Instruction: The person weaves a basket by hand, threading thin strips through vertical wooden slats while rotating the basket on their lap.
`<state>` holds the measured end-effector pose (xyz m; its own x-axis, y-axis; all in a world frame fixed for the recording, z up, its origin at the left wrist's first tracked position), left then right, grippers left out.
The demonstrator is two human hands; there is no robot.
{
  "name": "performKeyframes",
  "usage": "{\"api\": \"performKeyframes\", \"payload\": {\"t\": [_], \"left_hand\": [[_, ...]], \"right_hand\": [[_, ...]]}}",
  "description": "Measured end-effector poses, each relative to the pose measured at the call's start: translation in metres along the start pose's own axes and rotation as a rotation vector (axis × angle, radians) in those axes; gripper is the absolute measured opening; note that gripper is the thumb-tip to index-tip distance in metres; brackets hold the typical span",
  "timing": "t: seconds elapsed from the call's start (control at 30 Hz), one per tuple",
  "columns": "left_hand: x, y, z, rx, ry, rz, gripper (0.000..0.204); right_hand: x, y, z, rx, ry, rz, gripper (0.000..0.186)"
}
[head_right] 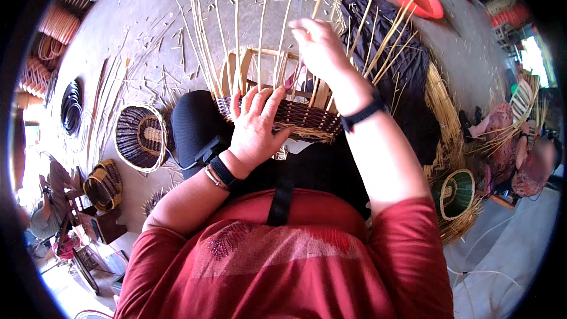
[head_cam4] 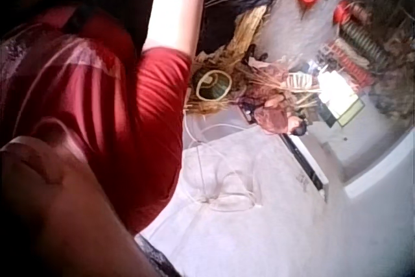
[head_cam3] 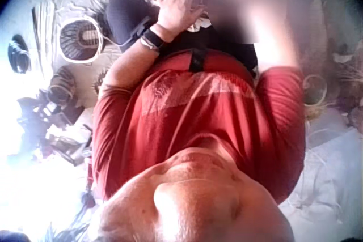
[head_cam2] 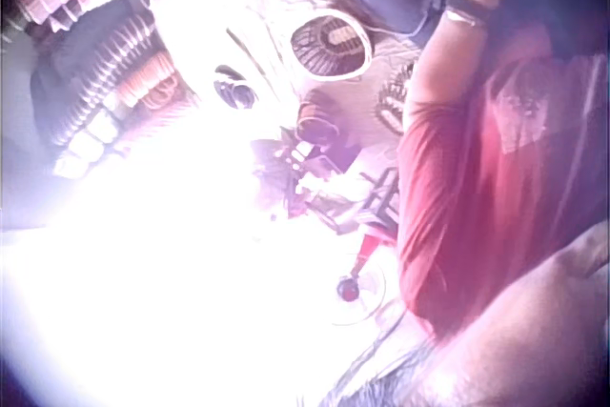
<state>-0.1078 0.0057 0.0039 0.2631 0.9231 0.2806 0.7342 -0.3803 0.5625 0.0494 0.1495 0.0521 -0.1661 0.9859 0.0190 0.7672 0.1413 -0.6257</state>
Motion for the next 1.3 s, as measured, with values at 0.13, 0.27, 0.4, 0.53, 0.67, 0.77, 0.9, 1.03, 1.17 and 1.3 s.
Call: {"api": "performKeyframes", "payload": {"t": [0.13,0.27,0.4,0.53,0.67,0.77,0.9,1.03,1.17,1.3], "left_hand": [[0.001,0.002,0.002,-0.021,0.020,0.056,0.082],[-0.005,-0.003,-0.006,-0.009,0.032,0.060,0.071],[0.005,0.011,-0.006,0.080,0.066,-0.022,0.082],[0.015,0.035,0.022,0.167,-0.164,0.264,0.090],[0.017,0.040,0.046,0.177,-0.248,0.156,0.099],[0.022,0.044,0.051,0.246,-0.222,0.186,0.079],[0.021,0.039,0.055,0.243,-0.166,0.269,0.066],[0.013,0.037,0.056,0.221,-0.220,0.280,0.064],[0.016,0.035,0.064,0.287,-0.184,0.324,0.062],[0.030,0.030,0.050,0.129,-0.214,0.391,0.070]], "right_hand": [[0.032,0.008,0.032,-0.449,0.154,-0.047,0.057],[-0.041,-0.011,-0.013,0.435,0.356,0.093,0.072],[-0.132,0.075,-0.011,1.088,0.195,0.172,0.045],[-0.154,0.113,-0.011,1.219,0.164,0.187,0.029],[-0.084,0.063,-0.037,0.820,0.417,0.208,0.019],[-0.031,0.045,-0.027,-0.334,0.377,-0.034,0.043],[-0.021,0.044,-0.036,-0.256,0.374,0.061,0.078],[-0.071,0.072,-0.044,0.400,0.595,-0.028,0.067],[-0.164,0.116,-0.027,1.127,0.412,0.193,0.028],[-0.172,0.127,-0.045,1.515,0.408,0.273,0.008]]}}
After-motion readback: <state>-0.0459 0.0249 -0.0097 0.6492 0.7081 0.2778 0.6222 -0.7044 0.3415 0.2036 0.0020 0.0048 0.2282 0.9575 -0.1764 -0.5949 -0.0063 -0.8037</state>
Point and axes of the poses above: each hand's wrist, its own x-axis towards the middle knuckle, its own z-axis out of the palm, y = z × x, the point moved 4 cm from there along x, towards the middle knuckle, and after that the axes turned 9 degrees about -x, right-handed, at the moved point
